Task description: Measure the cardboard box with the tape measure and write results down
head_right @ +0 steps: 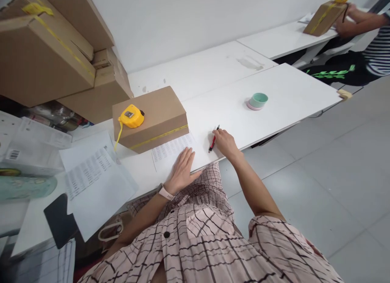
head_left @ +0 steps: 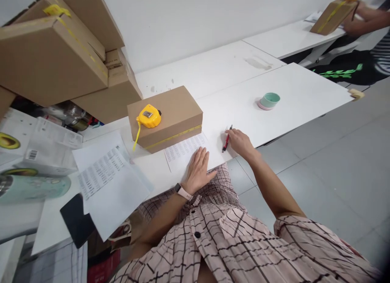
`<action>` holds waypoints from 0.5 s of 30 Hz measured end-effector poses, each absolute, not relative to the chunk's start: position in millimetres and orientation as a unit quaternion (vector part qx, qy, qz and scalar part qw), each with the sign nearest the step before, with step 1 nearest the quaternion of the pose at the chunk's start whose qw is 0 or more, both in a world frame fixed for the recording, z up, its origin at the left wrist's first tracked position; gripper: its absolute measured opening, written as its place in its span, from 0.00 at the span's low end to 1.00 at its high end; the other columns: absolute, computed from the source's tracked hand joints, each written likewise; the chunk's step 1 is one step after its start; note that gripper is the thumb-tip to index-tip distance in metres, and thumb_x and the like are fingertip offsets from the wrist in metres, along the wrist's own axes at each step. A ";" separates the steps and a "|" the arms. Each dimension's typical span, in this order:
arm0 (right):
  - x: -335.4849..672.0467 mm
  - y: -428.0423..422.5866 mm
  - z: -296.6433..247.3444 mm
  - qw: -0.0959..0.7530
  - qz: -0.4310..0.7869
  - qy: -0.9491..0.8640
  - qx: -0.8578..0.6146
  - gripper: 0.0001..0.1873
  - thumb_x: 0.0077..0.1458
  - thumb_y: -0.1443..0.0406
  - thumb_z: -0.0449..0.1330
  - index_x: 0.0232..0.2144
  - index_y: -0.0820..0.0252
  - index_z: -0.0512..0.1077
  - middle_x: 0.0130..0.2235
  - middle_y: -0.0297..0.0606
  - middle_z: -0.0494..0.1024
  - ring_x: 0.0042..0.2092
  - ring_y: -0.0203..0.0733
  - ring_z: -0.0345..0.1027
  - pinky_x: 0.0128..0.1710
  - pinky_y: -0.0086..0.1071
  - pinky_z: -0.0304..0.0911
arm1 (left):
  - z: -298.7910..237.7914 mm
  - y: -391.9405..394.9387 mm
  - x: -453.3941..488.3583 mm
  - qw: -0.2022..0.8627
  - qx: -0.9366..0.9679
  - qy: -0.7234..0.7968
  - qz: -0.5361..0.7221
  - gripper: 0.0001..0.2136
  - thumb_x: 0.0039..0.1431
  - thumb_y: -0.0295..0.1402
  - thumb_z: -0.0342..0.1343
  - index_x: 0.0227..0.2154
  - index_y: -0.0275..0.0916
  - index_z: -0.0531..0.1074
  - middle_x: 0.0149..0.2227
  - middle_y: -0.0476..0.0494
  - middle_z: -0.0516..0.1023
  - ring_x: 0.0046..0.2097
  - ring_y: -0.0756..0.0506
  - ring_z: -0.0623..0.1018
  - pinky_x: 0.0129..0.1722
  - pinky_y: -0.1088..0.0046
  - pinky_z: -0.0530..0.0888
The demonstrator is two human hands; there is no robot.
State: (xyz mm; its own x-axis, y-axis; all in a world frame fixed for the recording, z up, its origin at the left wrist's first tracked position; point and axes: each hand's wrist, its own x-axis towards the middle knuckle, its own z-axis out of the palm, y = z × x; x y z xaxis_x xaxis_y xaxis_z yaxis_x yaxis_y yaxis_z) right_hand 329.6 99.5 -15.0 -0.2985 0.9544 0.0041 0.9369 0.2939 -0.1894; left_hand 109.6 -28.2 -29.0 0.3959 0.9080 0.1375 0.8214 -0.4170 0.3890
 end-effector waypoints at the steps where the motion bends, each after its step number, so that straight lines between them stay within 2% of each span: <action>1: 333.9 99.4 -14.5 0.073 0.073 -0.801 -0.590 0.21 0.61 0.73 0.48 0.53 0.64 0.71 0.49 0.53 0.78 0.51 0.55 0.70 0.39 0.39 0.61 | -32.7 -27.8 114.1 0.127 0.830 0.526 0.135 0.37 0.62 0.43 0.58 0.67 0.27 0.55 0.72 0.24 0.53 0.74 0.31 0.50 0.70 0.46 0.55; 4: 332.9 95.0 -9.3 0.194 0.098 -0.754 -0.620 0.12 0.63 0.63 0.53 0.44 0.62 0.73 0.39 0.48 0.79 0.43 0.52 0.72 0.36 0.37 0.60 | -35.8 -25.0 119.9 0.101 0.836 0.533 0.081 0.40 0.62 0.41 0.60 0.69 0.23 0.51 0.73 0.22 0.48 0.74 0.31 0.48 0.72 0.46 0.51; 6: 319.4 88.6 -4.7 0.314 0.181 -0.689 -0.627 0.16 0.65 0.54 0.52 0.38 0.59 0.72 0.29 0.42 0.76 0.33 0.47 0.70 0.32 0.36 0.59 | -35.3 -23.0 122.5 0.088 0.833 0.541 0.068 0.39 0.62 0.40 0.59 0.68 0.23 0.52 0.73 0.22 0.49 0.74 0.30 0.50 0.72 0.47 0.50; 8: 298.8 81.7 -2.2 0.405 0.327 -0.624 -0.582 0.22 0.65 0.49 0.48 0.37 0.57 0.71 0.23 0.35 0.70 0.26 0.42 0.65 0.30 0.35 0.59 | -35.5 -20.5 126.2 0.080 0.829 0.550 0.065 0.36 0.63 0.39 0.58 0.68 0.26 0.54 0.73 0.23 0.50 0.73 0.30 0.53 0.70 0.46 0.53; 11: 266.8 75.1 -6.2 0.433 0.522 -0.569 -0.465 0.25 0.62 0.44 0.50 0.41 0.57 0.71 0.25 0.34 0.73 0.29 0.41 0.68 0.33 0.35 0.64 | -37.9 -16.2 132.3 0.061 0.820 0.565 0.064 0.32 0.65 0.38 0.56 0.68 0.33 0.55 0.72 0.27 0.52 0.72 0.30 0.57 0.68 0.43 0.56; 13: 252.1 74.0 -13.2 0.417 0.563 -0.566 -0.436 0.25 0.60 0.43 0.53 0.39 0.58 0.71 0.29 0.36 0.76 0.33 0.41 0.70 0.36 0.35 0.66 | -39.4 -14.4 134.6 0.054 0.817 0.571 0.061 0.31 0.66 0.38 0.55 0.68 0.34 0.55 0.71 0.27 0.56 0.71 0.30 0.58 0.68 0.42 0.56; 15: 244.8 74.7 -20.3 0.403 0.546 -0.579 -0.452 0.23 0.58 0.43 0.57 0.34 0.57 0.69 0.27 0.33 0.73 0.30 0.39 0.67 0.33 0.33 0.64 | -39.9 -14.0 135.0 0.058 0.816 0.572 0.064 0.32 0.66 0.37 0.55 0.68 0.32 0.55 0.70 0.25 0.59 0.71 0.30 0.58 0.68 0.42 0.55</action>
